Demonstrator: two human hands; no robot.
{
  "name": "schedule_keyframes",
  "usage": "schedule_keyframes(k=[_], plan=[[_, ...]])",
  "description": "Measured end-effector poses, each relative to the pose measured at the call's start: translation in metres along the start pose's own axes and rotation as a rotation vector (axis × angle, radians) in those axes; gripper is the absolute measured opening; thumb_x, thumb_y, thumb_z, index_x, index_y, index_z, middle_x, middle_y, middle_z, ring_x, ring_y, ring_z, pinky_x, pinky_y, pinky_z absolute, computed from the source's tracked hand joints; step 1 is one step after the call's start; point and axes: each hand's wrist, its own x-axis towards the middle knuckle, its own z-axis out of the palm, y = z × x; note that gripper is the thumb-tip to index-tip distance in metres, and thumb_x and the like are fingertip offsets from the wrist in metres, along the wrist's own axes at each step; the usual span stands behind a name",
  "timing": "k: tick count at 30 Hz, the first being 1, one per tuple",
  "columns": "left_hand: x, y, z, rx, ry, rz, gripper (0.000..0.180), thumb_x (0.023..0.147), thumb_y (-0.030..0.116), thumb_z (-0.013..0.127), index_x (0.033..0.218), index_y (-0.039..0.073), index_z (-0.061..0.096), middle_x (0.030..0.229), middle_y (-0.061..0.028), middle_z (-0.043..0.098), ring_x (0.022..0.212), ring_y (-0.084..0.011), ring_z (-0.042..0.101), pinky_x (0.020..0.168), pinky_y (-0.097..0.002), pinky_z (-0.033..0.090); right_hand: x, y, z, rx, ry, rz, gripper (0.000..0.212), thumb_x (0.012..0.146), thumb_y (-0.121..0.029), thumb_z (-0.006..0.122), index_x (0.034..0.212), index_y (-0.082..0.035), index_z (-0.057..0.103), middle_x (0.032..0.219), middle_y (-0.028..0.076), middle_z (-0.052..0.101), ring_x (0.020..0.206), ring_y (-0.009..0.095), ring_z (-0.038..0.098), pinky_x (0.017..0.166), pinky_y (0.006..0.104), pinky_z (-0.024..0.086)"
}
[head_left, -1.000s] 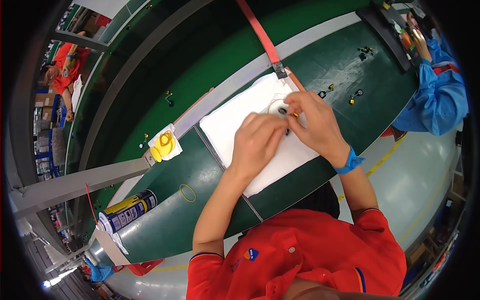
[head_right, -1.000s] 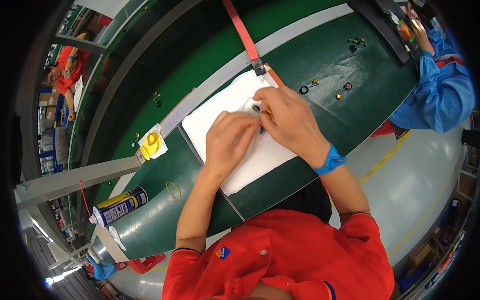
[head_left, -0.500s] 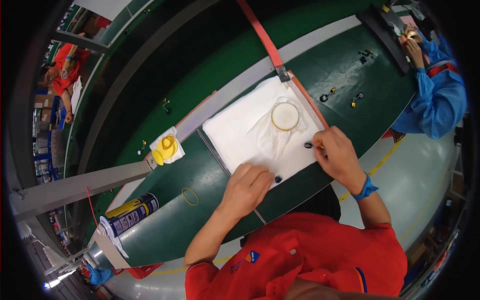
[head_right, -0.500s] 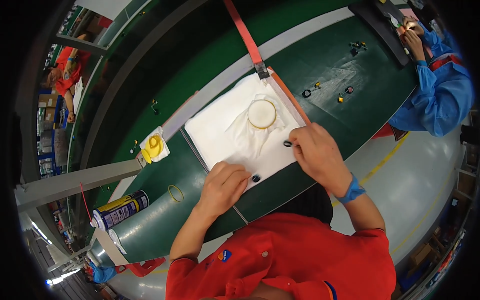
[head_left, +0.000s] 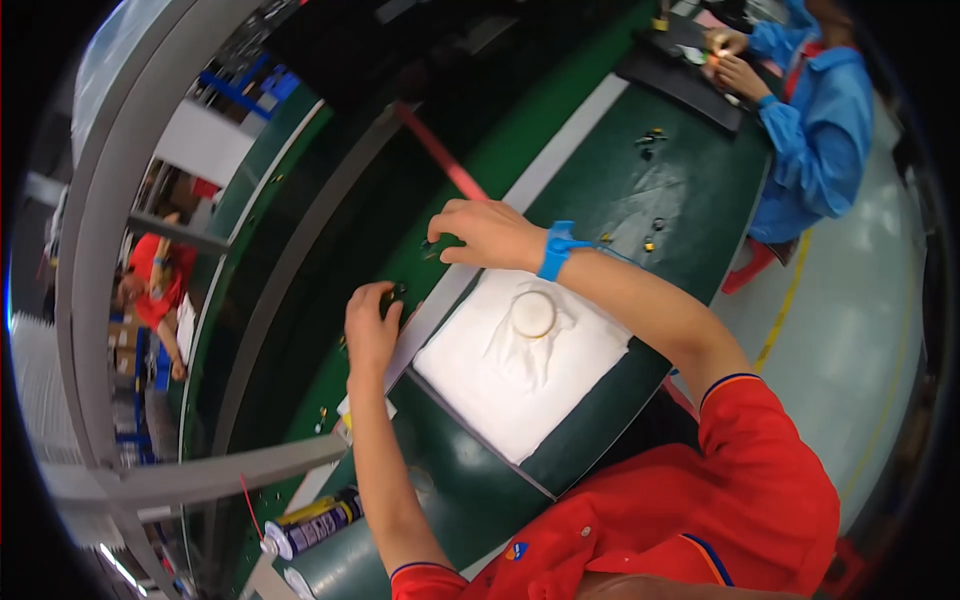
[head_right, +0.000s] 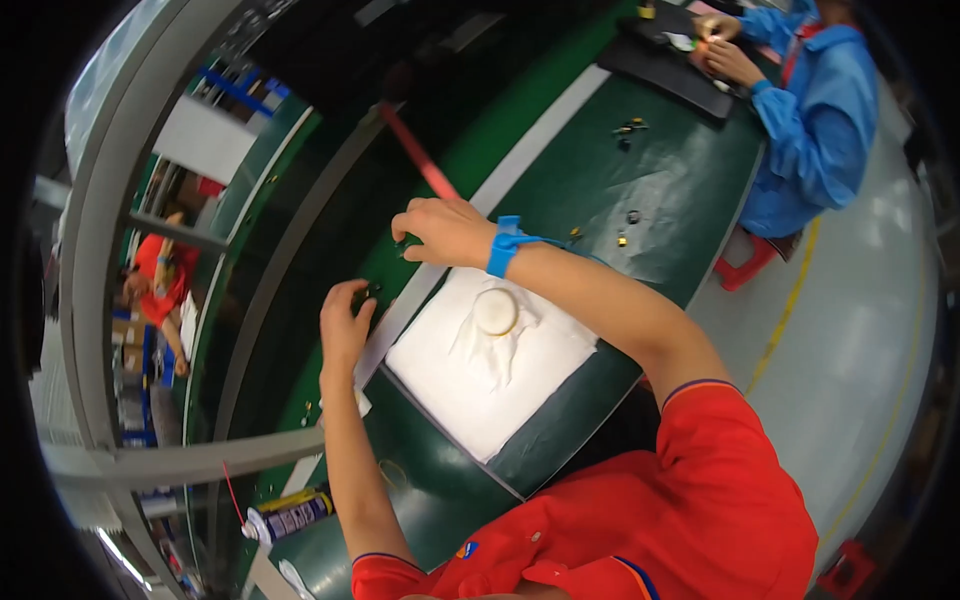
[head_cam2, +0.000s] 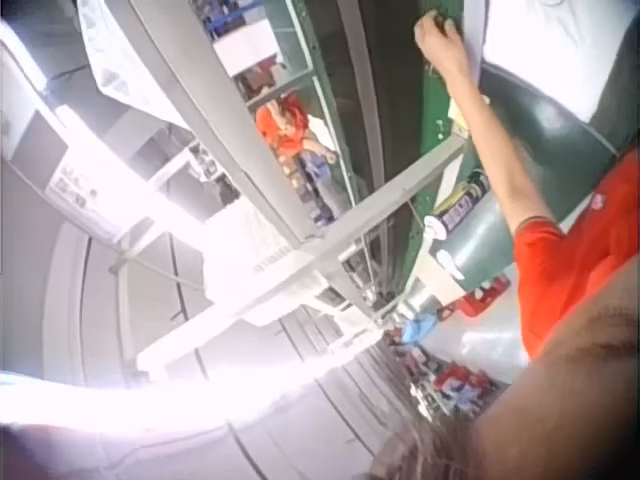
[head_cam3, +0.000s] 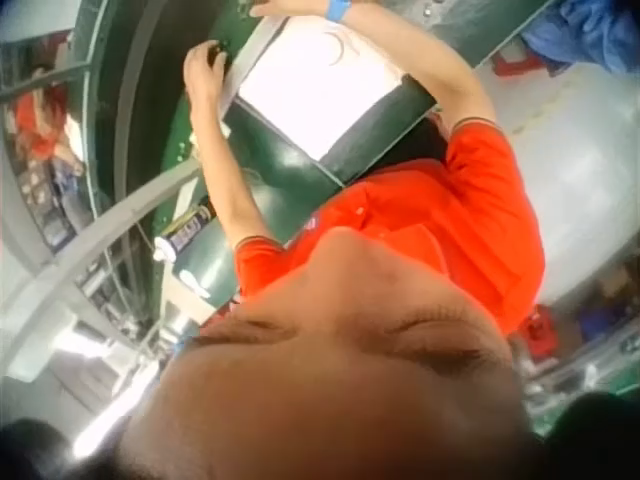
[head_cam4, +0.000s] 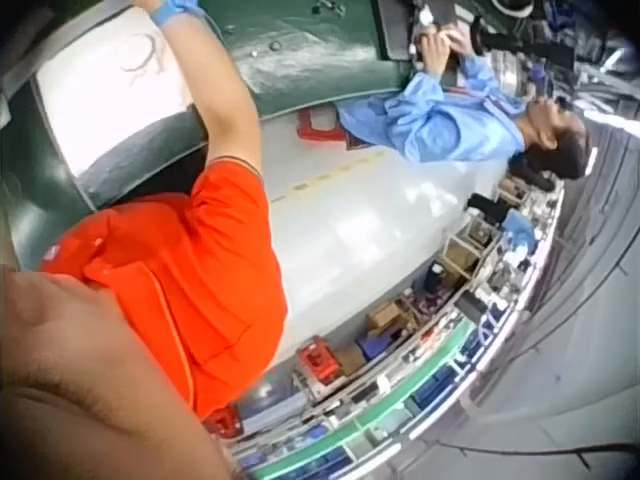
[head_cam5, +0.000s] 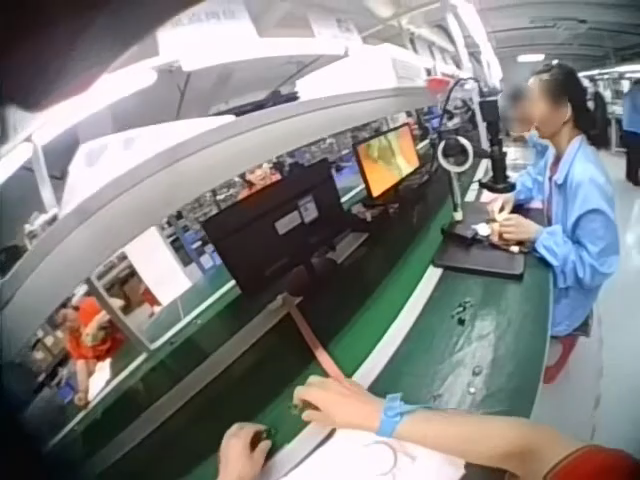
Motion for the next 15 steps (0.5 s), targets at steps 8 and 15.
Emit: schedule_keyframes(k=[8,15], plan=[[0.032,0.133,0.020,-0.418,-0.103,0.151,0.010,0.089,0.007,0.073,0.095,-0.001,0.071,0.088,-0.0119,0.069,0.083,-0.0248,0.066,0.078,-0.0327,0.053,-0.151,0.040,-0.177,-0.202,0.110,0.490,0.016,0.087,-0.019,0.072,0.094,-0.004,0.069,0.074,0.010,0.068,0.061,0.026,0.063,0.060,0.0344,0.050],[0.060,0.242,0.102,-0.092,-0.338,0.264,0.027,0.082,0.017,0.079,0.093,-0.002,0.065,0.095,-0.0197,0.065,0.095,-0.0393,0.065,0.083,-0.0463,0.054,-0.191,0.047,-0.121,-0.389,0.218,0.476,0.031,0.081,-0.021,0.078,0.106,-0.008,0.065,0.086,0.014,0.066,0.084,0.035,0.069,0.073,0.0464,0.055]])
